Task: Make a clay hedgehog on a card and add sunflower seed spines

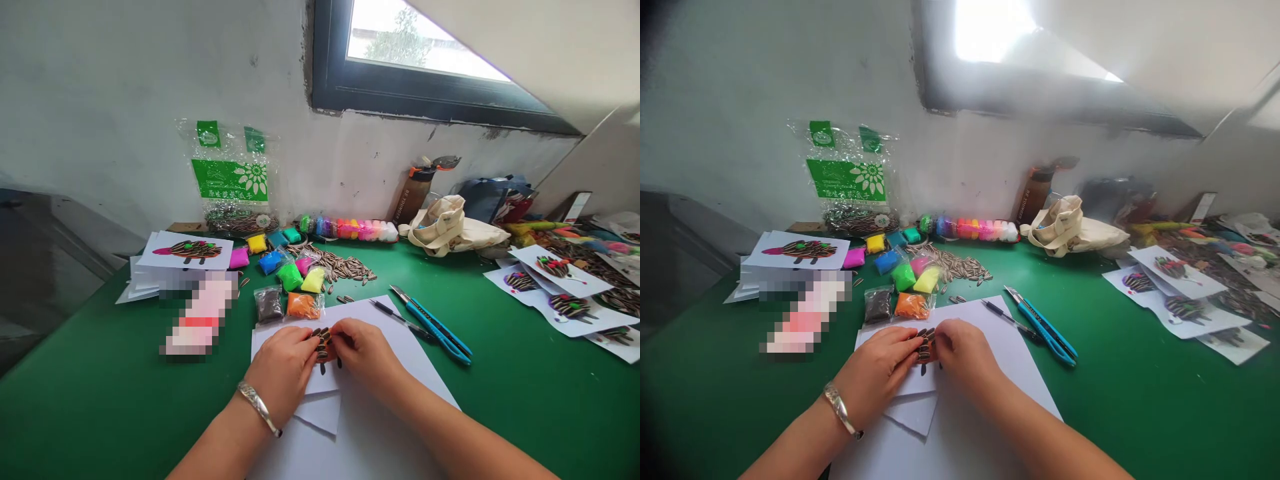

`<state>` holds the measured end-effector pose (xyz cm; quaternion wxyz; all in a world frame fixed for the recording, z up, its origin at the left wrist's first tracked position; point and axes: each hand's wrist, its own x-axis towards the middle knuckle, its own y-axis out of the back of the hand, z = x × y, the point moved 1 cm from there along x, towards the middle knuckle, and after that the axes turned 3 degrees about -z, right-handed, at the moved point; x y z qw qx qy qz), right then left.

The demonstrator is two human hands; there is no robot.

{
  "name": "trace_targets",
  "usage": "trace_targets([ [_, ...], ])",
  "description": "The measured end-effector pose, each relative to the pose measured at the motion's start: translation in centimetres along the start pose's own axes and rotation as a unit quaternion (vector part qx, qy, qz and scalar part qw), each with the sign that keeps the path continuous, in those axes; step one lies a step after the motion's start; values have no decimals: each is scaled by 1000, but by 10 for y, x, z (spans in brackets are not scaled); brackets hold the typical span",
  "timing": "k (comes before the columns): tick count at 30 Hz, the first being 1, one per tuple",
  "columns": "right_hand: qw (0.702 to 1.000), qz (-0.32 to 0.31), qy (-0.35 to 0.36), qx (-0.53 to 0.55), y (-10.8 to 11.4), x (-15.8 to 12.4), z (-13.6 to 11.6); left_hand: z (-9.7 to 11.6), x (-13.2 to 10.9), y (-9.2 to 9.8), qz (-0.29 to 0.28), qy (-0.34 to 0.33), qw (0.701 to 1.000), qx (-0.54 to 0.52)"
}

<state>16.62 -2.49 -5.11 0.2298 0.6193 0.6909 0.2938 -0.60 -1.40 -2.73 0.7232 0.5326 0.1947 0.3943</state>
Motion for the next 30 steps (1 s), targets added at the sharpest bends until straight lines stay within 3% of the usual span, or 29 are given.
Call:
trace_targets([
  [12,995,27,-19,-94,-8,1,-10,-1,0,-5,-12,2,1000,-6],
  [21,998,23,18,-60,3,-3,-2,1,1,-4,-7,-4,1000,-2],
  [30,988,6,20,-151,-1,-3,0,1,1,-4,-19,5,1000,10],
])
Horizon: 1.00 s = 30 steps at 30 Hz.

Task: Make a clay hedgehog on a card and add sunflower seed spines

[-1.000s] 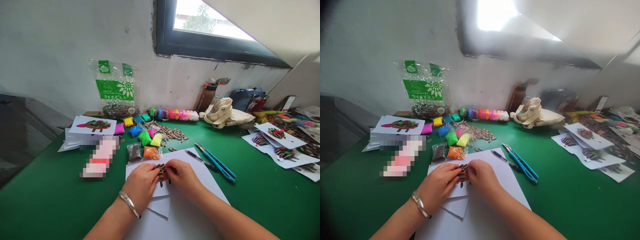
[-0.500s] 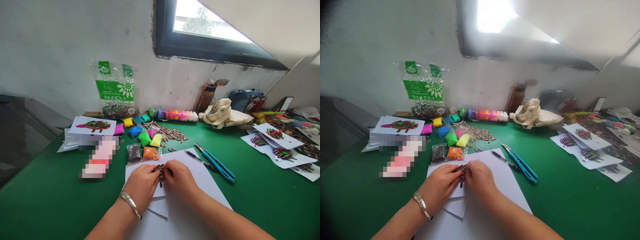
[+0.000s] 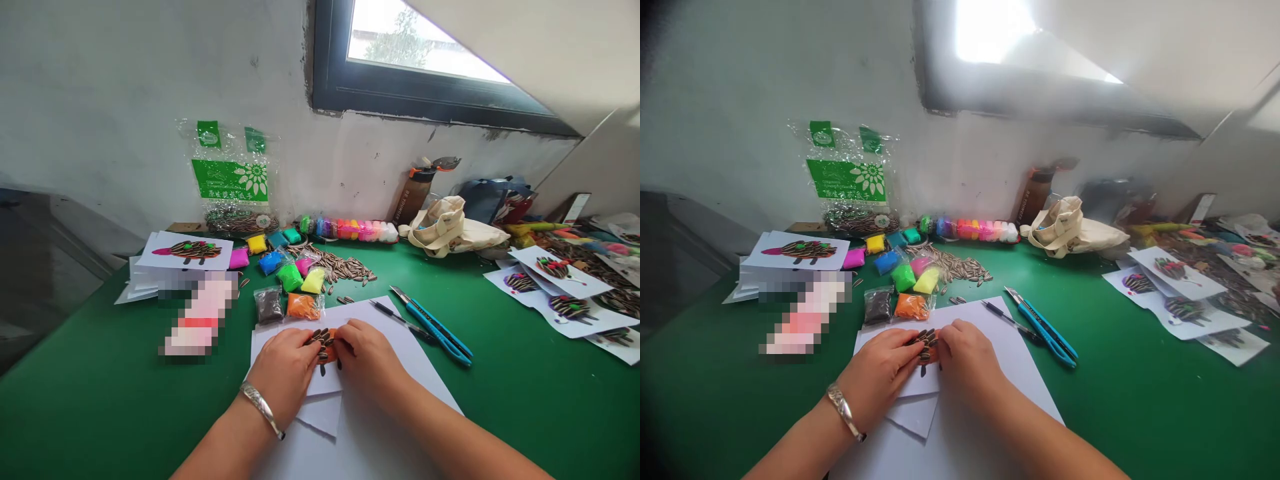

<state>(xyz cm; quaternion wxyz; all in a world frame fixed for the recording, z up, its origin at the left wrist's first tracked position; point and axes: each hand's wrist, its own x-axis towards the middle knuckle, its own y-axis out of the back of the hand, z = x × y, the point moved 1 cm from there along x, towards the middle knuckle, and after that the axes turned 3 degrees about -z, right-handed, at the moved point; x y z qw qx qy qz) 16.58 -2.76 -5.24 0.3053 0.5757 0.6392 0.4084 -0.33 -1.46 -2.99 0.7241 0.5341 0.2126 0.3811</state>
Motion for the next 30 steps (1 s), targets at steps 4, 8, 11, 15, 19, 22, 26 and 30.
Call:
trace_targets([
  [4,1000,-6,-2,-23,-2,1,-3,0,1,0,-11,4,1000,1],
  [8,999,-6,-3,-33,-2,1,-5,-1,1,-1,-19,7,1000,1],
  [11,1000,-4,0,-25,-2,1,-5,-1,1,-1,-16,7,1000,0],
  [15,1000,-10,13,0,1,1,-2,-2,1,-2,-10,5,1000,-3],
  [19,999,-5,16,36,6,-1,1,-1,1,-1,-10,5,1000,-3],
  [22,999,-17,13,37,8,-3,-1,-1,1,0,-14,3,1000,-6],
  [26,999,-27,16,16,6,-3,-4,-2,0,-1,-14,4,1000,-6],
  [30,999,-21,18,19,4,-3,-4,-2,0,-1,-16,6,1000,-5],
])
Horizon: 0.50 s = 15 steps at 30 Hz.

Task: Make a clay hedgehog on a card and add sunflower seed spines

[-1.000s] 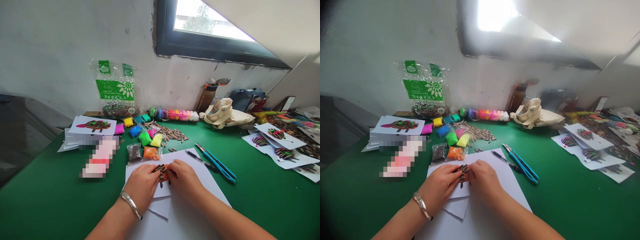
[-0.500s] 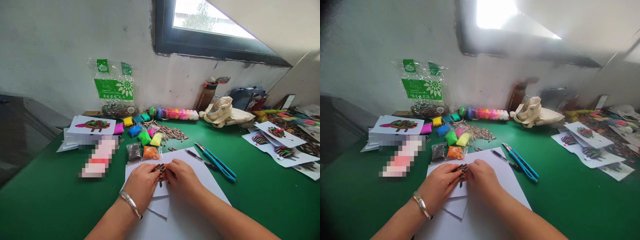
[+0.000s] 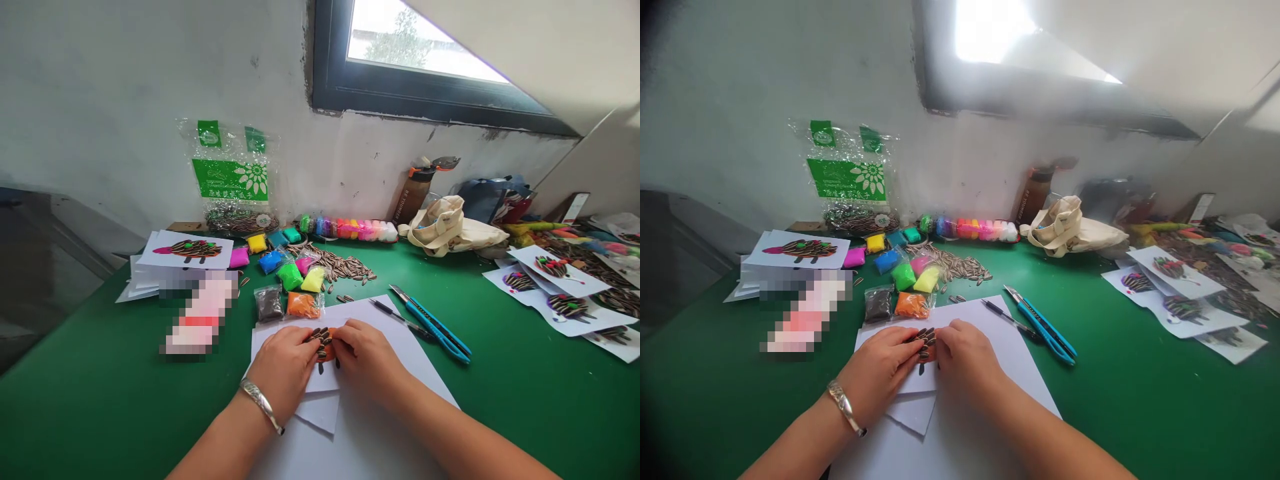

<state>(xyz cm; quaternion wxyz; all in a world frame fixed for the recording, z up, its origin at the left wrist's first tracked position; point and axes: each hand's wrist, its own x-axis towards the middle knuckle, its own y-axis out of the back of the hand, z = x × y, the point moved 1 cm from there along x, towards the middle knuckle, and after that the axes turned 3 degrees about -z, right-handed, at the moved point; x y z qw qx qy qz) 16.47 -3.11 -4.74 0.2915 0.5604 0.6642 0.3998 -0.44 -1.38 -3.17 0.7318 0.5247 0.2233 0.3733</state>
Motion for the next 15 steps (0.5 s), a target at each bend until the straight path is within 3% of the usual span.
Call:
trace_targets([
  [6,1000,13,8,-3,7,5,11,1,0,2,-8,5,1000,2],
  [11,990,13,-41,-132,26,26,31,0,-2,1,-8,8,1000,1],
  [15,982,0,-41,-184,34,48,38,-2,-3,1,-3,10,1000,-1],
])
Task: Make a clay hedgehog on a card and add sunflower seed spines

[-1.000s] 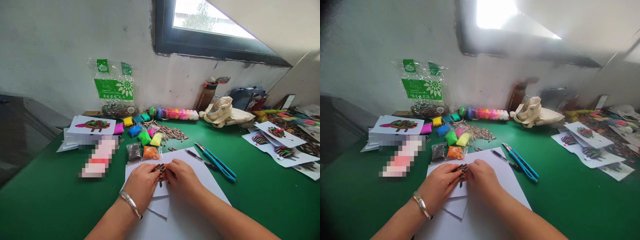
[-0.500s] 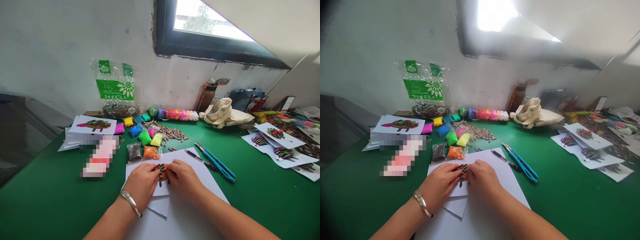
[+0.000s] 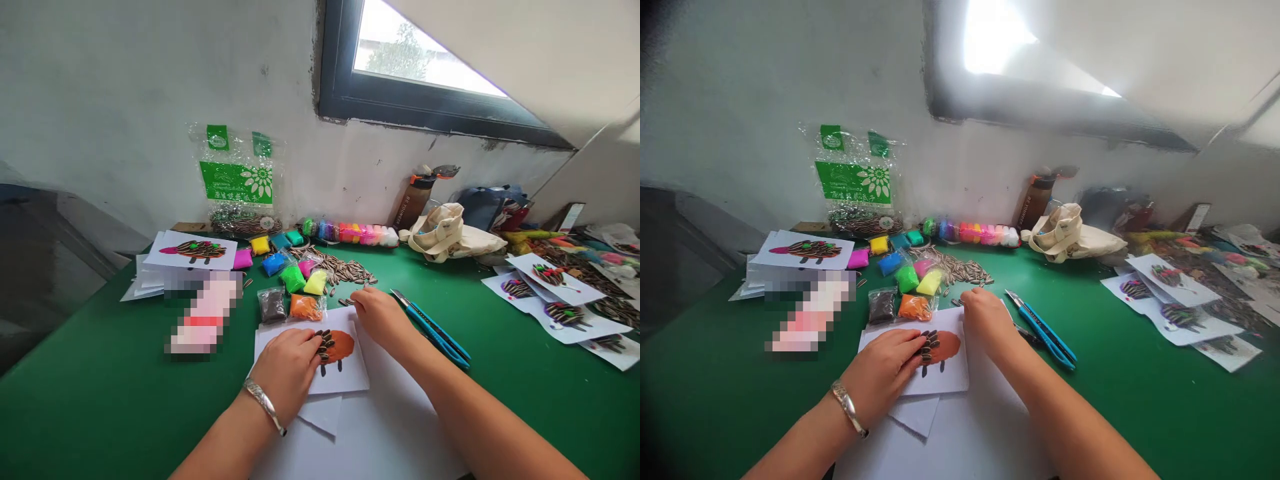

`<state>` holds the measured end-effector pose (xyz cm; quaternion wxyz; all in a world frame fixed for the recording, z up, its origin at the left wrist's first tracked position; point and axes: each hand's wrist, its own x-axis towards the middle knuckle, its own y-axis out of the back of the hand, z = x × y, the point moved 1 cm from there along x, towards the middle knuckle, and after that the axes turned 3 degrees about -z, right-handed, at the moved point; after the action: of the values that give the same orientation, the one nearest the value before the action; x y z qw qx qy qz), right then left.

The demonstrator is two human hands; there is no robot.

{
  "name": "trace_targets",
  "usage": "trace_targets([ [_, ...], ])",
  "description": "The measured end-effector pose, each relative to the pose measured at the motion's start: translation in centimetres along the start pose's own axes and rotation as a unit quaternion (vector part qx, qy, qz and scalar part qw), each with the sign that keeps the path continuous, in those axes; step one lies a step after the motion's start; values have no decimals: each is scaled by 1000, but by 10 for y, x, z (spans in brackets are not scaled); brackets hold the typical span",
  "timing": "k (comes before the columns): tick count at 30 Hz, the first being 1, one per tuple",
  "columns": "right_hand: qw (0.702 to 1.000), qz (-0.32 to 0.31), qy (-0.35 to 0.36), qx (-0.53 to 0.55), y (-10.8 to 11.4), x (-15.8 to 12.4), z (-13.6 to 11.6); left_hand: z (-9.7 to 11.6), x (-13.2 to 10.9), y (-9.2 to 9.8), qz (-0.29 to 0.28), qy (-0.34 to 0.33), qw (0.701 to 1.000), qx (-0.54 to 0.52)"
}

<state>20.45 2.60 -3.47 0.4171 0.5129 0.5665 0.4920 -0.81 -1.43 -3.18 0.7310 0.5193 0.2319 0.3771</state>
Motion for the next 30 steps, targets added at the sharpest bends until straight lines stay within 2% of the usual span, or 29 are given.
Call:
trace_targets([
  [6,997,-42,29,-60,-9,24,-4,-3,1,4,1,9,1000,-9],
  [10,996,-46,31,-71,-15,32,-6,-3,1,5,-2,8,1000,-17],
  [13,997,-35,25,-62,-10,33,-8,-3,1,6,0,10,1000,-21],
  [16,999,-12,27,-34,3,19,-13,-3,0,7,-2,13,1000,-20],
  [19,999,19,26,30,13,-11,-20,-3,1,6,-6,8,1000,-19],
  [21,971,44,26,232,11,-31,-25,-3,1,6,-7,6,1000,-18],
  [22,952,36,33,301,7,-40,-28,-3,1,6,-9,5,1000,-18],
  [24,927,28,40,372,-2,-51,-33,-3,1,6,-15,3,1000,-23],
  [26,916,21,42,399,-10,-55,-36,-2,2,7,-18,0,1000,-25],
  [30,926,36,18,375,-15,-56,-39,0,3,7,-17,6,1000,-22],
])
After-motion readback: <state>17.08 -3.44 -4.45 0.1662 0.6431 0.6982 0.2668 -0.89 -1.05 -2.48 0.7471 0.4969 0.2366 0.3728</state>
